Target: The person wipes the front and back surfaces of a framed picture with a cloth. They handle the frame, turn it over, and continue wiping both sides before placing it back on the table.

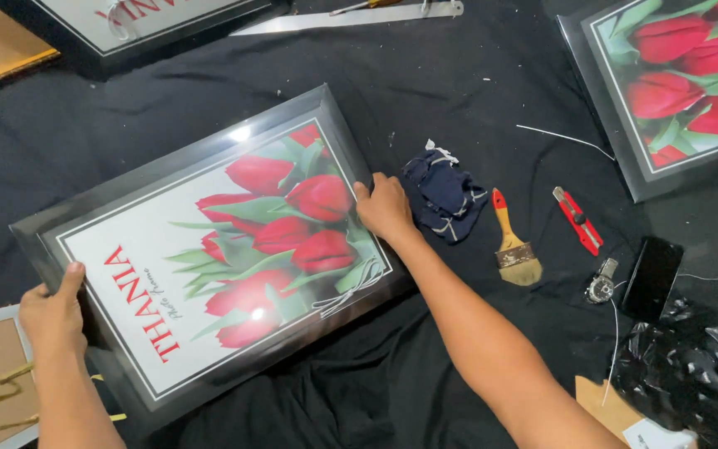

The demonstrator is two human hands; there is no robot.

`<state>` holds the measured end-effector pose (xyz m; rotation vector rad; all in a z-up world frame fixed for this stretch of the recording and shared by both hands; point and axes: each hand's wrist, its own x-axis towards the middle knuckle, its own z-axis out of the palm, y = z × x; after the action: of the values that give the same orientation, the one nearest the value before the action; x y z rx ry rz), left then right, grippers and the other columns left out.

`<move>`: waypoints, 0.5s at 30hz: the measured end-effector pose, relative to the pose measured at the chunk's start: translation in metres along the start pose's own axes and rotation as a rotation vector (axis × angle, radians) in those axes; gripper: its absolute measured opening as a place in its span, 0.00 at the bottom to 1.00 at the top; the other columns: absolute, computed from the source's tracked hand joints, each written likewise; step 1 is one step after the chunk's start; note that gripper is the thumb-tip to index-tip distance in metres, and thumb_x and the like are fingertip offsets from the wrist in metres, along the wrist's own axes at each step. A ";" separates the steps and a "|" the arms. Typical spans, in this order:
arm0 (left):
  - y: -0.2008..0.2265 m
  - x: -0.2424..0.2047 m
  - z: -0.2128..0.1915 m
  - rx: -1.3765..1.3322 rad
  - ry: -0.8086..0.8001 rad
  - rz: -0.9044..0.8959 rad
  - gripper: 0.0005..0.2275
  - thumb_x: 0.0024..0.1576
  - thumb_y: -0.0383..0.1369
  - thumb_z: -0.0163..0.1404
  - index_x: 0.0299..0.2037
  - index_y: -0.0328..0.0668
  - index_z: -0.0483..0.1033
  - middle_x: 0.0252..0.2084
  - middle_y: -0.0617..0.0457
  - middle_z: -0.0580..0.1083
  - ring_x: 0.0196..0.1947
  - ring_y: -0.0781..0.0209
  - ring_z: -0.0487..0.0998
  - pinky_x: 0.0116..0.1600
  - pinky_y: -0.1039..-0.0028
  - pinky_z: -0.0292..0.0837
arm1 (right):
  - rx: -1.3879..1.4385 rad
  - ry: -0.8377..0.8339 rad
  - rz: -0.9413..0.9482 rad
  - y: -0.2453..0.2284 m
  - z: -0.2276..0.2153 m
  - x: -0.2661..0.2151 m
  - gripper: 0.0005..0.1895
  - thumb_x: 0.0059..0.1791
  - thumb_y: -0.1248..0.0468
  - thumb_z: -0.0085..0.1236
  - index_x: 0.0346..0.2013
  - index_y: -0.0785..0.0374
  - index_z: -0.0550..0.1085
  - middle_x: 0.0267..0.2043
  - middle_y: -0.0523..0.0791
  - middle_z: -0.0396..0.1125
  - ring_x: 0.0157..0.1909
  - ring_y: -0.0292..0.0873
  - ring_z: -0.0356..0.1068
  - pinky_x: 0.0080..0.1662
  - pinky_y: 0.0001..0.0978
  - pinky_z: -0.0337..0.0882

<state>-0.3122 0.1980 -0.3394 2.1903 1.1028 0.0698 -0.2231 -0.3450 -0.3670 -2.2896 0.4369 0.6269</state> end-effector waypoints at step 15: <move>0.044 -0.041 0.049 -0.028 -0.087 -0.119 0.29 0.69 0.56 0.50 0.64 0.38 0.64 0.59 0.49 0.67 0.54 0.53 0.71 0.50 0.57 0.69 | 0.184 0.256 -0.069 0.010 -0.007 0.007 0.35 0.49 0.52 0.50 0.69 0.59 0.58 0.58 0.61 0.67 0.61 0.63 0.63 0.61 0.53 0.60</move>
<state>-0.2916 0.1232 -0.3417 2.0781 1.1728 -0.0615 -0.2199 -0.3577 -0.3718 -2.2041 0.5115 0.2478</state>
